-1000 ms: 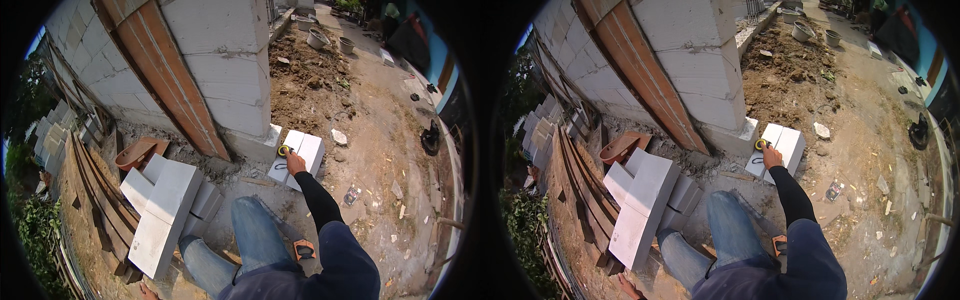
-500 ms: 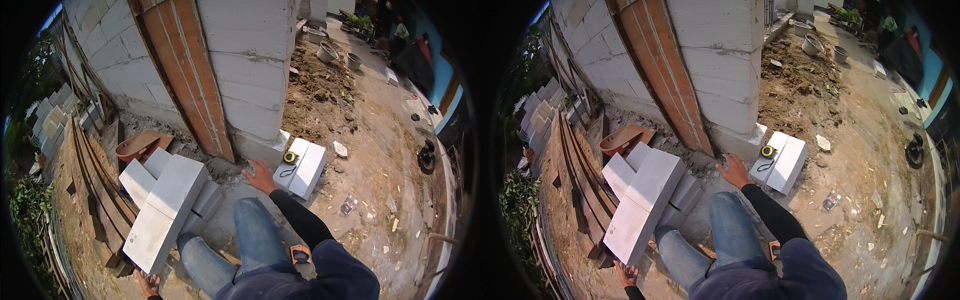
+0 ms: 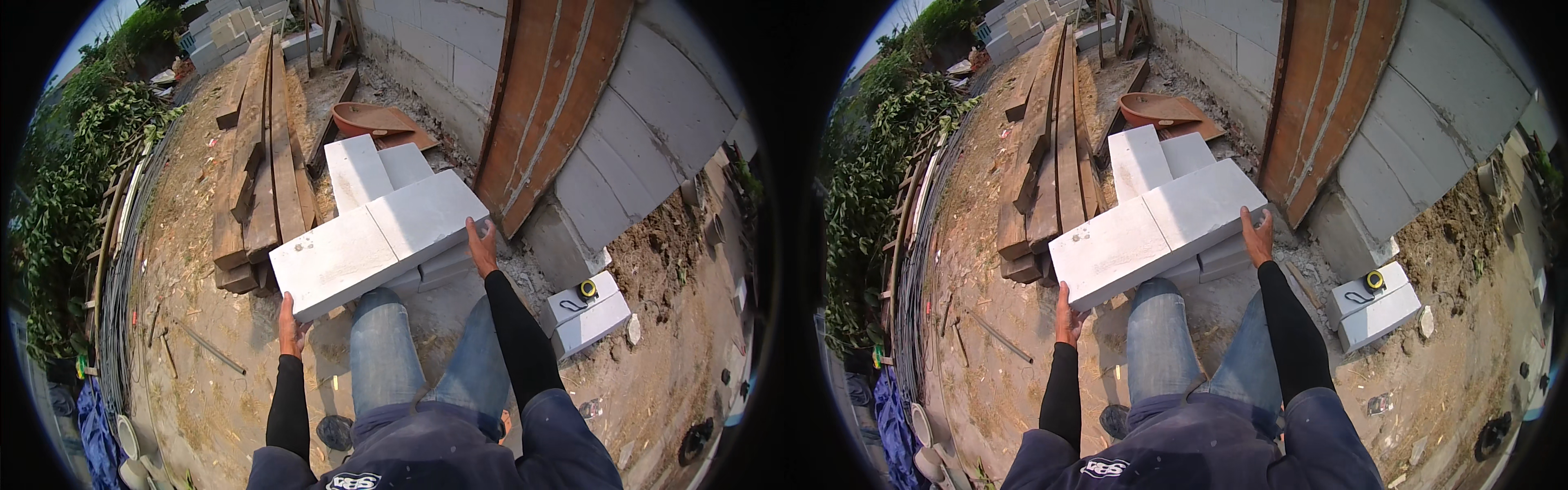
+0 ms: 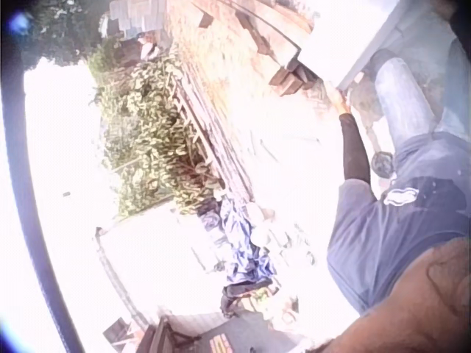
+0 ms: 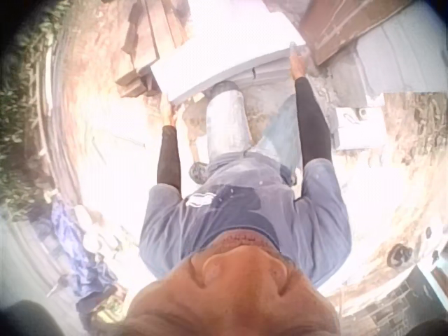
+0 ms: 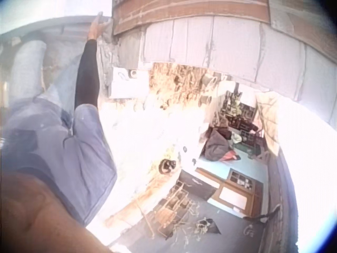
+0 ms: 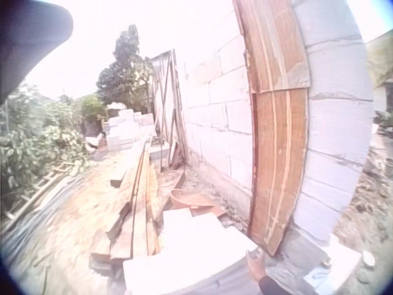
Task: The person measures a lightweight concrete block with a tape measure, marks it, and سپس uses a handsaw to cut the block while holding it in place by hand and knee.
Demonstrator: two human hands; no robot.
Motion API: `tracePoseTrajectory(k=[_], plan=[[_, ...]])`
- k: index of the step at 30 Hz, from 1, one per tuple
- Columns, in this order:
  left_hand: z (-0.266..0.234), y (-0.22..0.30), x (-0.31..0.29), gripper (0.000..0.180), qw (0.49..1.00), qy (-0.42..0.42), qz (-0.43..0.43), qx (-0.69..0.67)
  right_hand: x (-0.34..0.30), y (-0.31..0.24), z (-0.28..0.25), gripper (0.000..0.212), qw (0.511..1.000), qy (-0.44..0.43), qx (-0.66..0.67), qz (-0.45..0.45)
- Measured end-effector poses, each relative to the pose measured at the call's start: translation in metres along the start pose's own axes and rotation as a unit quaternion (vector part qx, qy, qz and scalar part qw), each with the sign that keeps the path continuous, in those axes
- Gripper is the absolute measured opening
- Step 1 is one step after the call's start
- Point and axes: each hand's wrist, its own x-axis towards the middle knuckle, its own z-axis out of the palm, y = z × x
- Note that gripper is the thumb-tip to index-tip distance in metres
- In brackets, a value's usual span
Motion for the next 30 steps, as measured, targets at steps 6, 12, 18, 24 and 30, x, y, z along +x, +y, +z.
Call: tracePoseTrajectory(k=[6,12,18,24,30], plan=[[-0.001,-0.024,0.014,0.081,1.000,0.021,0.014,-0.008,0.052,0.018,-0.015,0.111,0.999,0.024,-0.027,-0.009],[0.007,-0.011,0.021,0.074,0.993,0.029,0.078,-0.081,0.070,0.021,-0.004,0.100,0.999,-0.027,-0.013,-0.046],[0.029,0.020,0.001,0.072,0.998,-0.018,-0.024,-0.057,0.057,0.025,-0.045,0.085,0.999,0.004,-0.009,-0.036],[0.036,0.099,-0.043,0.096,0.988,-0.007,-0.079,0.134,0.003,-0.008,-0.079,0.084,0.990,0.067,-0.126,-0.014],[0.025,0.143,-0.020,0.108,0.979,-0.073,-0.060,0.183,0.008,-0.075,-0.053,0.089,0.960,0.126,-0.240,-0.073]])
